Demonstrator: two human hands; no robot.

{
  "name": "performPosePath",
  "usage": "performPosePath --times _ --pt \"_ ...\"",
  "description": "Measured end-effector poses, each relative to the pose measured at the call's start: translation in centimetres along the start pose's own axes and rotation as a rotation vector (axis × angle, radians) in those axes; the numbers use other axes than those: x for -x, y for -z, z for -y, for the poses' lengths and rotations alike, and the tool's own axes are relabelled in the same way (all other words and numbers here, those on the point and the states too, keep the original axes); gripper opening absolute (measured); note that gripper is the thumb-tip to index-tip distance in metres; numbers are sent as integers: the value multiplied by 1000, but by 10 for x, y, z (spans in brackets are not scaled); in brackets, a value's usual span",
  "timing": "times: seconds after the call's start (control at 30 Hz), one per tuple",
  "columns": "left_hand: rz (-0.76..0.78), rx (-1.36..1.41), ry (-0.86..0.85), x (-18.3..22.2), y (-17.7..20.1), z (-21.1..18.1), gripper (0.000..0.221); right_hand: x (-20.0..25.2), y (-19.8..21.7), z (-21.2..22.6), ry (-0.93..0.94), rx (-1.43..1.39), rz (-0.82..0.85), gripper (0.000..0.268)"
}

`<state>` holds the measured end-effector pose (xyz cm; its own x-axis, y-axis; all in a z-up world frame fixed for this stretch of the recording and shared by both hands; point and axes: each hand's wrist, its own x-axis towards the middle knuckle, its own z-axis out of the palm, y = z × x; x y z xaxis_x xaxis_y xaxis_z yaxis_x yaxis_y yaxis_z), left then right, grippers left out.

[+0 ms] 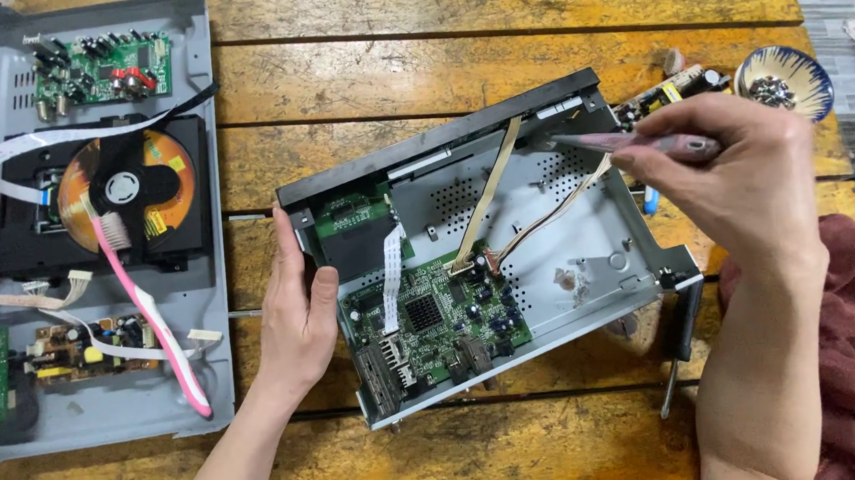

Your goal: Cleaning and inspecting the internal components of an electronic device using a cloth, toothbrush, and screwdriver

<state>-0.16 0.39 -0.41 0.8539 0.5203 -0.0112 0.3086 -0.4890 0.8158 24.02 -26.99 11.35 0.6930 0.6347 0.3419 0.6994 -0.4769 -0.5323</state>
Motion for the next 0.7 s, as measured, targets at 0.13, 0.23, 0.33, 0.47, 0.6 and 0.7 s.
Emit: performPosePath --times 0.13,0.23,0.33,0.47,0.6,0.7 --pt "-7 -27 -20 0 -1 5 85 -5 -1 3 24 37 101 10" --pt "0 -13 -16 0 1 2 85 2 11 -12 3 324 158 15" --pt "-3 -16 -28 -1 2 2 84 9 28 7 -98 209 127 5" --pt "-2 -4 -15 -1 1 4 84 31 50 13 -284 86 92 8" --pt "1 2 -33 0 2 5 84 49 68 -1 -510 196 177 23" --pt "12 6 -21 0 4 3 85 42 64 -3 -436 220 250 18"
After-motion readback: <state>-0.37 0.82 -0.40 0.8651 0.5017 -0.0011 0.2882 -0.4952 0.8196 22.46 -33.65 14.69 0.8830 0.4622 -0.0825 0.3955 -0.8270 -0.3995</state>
